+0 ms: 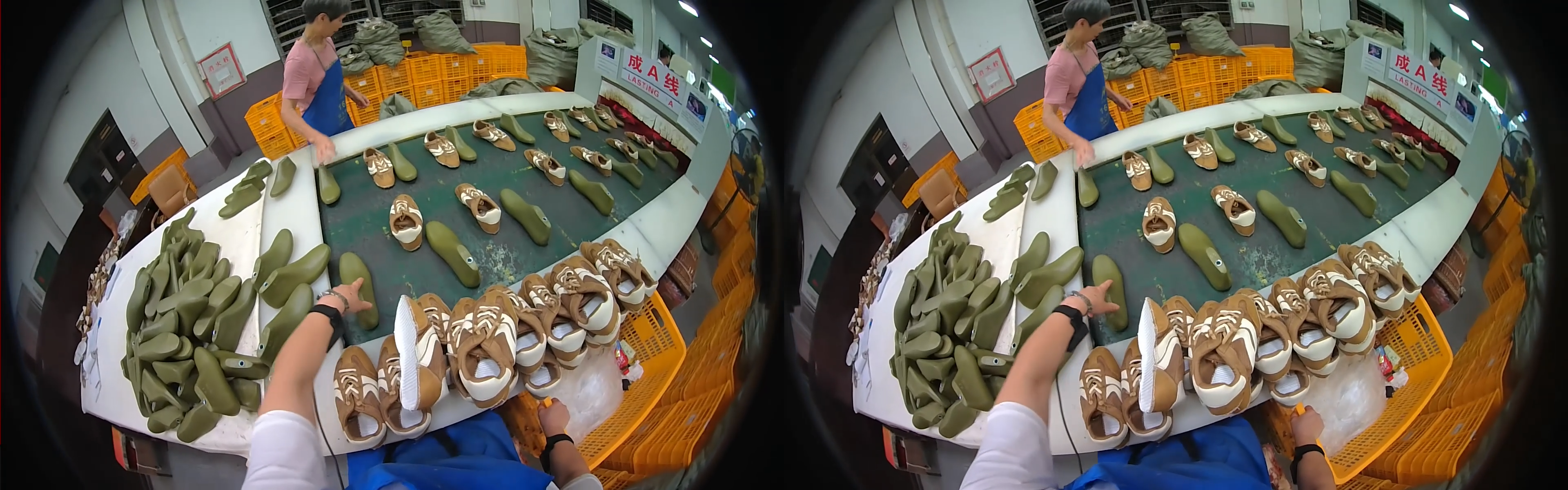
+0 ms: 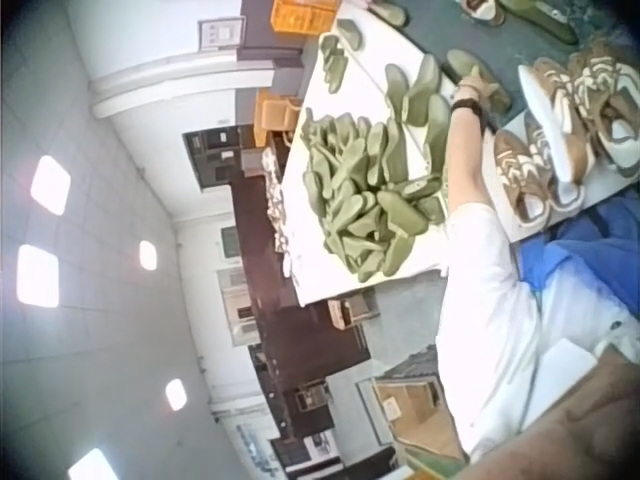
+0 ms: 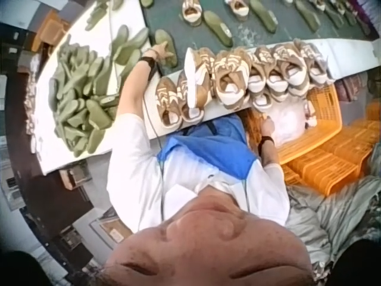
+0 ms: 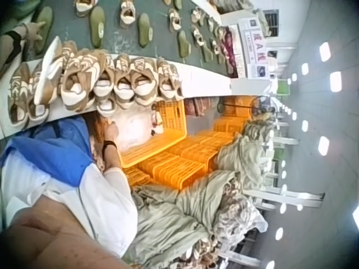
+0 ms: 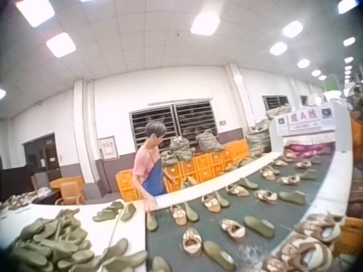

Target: The recorder is assembling sneakers by inserting shoe lasts and arranging them on a conveyor belt in a shoe manufacturing facility.

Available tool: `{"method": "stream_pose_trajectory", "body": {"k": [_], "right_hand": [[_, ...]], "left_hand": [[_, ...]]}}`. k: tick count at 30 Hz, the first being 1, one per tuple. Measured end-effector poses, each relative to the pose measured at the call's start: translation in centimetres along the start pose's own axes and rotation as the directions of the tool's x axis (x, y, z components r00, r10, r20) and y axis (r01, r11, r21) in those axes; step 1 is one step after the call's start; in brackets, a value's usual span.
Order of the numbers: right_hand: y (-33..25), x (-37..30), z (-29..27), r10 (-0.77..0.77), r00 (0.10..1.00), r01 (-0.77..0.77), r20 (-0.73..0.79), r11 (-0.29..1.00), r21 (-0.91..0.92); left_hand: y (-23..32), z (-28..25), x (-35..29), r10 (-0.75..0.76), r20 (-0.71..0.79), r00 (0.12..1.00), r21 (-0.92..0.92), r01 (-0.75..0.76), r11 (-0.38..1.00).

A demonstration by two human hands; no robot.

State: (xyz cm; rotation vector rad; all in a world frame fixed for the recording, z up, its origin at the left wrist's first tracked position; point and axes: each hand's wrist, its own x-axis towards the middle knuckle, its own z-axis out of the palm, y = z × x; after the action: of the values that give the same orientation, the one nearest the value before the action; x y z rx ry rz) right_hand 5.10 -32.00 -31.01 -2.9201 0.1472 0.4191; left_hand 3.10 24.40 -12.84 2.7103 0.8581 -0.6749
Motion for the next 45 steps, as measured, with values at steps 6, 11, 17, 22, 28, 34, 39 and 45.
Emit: {"method": "stream_pose_trajectory", "body": {"k": [6,11,17,22,28,34,39,45], "right_hand": [[1.6,0.9,2.1,-0.006,1.0,0.005,0.014,0.998,0.06],[2.3,0.9,1.6,-0.144,0.987,0.133,0.065,0.979,0.153],[1.2,-0.3,-1.8,-0.247,0.927,0.256,0.282,0.967,0.003],[-0.6,-4.2,-5.5,-0.388,0.797,0.519,0.463,0.831,-0.198],[-10.9,-12.8,-13.5,-0.729,0.112,0.867,0.676,0.404,0.293],[-22.0,-18.9,-18.2,-0.989,-0.049,0.853,-0.142,-0.115,0.509],[-28.4,-21.1,-19.5,-0.909,0.034,0.965,-0.415,-0.078,0.25],[-30.4,-21.2,-18.5,-0.834,0.076,0.958,-0.546,-0.091,0.272]], "left_hand": [[1.0,-5.7,-11.8,0.394,-0.162,0.905,-0.046,-0.406,0.913],[-0.1,1.5,-23.6,0.689,-0.409,0.598,-0.089,-0.778,0.622],[-0.2,14.6,-29.1,0.369,-0.494,0.788,-0.099,-0.473,0.876],[0.5,18.2,-26.1,0.27,-0.63,0.728,-0.226,-0.504,0.834],[-0.5,19.0,-27.6,0.27,-0.664,0.697,-0.258,-0.552,0.793],[1.0,15.2,-29.2,0.177,-0.811,0.558,-0.243,-0.596,0.765],[3.3,10.3,-30.9,0.277,-0.887,0.369,-0.031,-0.646,0.763],[3.6,9.1,-32.7,0.178,-0.89,0.419,-0.172,-0.672,0.72]]}}
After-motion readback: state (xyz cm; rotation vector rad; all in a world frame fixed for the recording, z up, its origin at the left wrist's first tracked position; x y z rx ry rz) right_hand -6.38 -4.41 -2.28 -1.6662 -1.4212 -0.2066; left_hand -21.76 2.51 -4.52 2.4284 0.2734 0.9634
